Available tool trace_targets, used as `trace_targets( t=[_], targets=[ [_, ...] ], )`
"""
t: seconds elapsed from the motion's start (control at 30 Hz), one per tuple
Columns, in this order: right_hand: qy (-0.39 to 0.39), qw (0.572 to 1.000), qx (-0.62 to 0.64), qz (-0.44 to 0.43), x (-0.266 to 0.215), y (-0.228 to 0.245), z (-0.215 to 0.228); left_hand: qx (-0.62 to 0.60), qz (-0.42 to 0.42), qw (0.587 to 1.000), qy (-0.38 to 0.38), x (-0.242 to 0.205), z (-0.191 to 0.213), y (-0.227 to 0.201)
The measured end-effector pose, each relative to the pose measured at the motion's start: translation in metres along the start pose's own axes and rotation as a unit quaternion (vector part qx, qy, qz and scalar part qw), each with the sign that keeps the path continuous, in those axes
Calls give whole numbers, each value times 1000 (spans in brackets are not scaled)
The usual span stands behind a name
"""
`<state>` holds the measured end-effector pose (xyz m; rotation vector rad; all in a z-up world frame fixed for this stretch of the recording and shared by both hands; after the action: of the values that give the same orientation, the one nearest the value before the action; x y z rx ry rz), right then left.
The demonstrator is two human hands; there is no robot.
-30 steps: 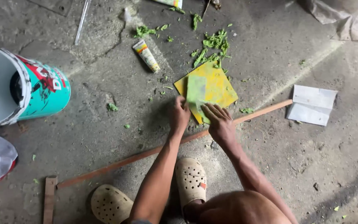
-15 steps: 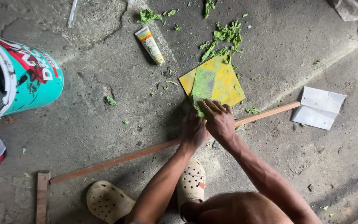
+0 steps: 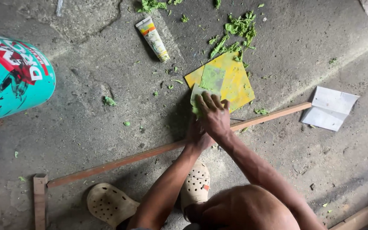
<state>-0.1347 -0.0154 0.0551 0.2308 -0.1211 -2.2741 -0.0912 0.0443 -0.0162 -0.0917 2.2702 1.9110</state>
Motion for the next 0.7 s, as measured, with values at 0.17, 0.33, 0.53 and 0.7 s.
trace_targets(
  t=[0.17, 0.33, 0.53, 0.7],
  targets=[
    [-57, 998, 28, -2, 24, -22, 9, -272, -10, 962, 22, 3, -11, 3],
    [-59, 997, -2, 56, -7, -35, -27, -518, -2, 854, 43, 7, -32, 20],
    [-68, 996, 4, 65, 11, -22, -24, -792, -16, 606, 73, 3, -37, 19],
    [-87, 993, 22, 71, 8, -15, 22, -659, -211, 722, 11, -17, -49, 53]
  ],
)
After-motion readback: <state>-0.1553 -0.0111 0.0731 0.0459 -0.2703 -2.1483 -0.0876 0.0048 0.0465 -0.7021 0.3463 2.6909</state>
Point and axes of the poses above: each hand's wrist, its own x-axis towards the middle knuckle, its own z-axis out of the back of the hand, y = z × x, the point moved 10 cm from there along x, towards the middle knuckle, and after that the axes turned 11 degrees about x, right-handed, at the moved point
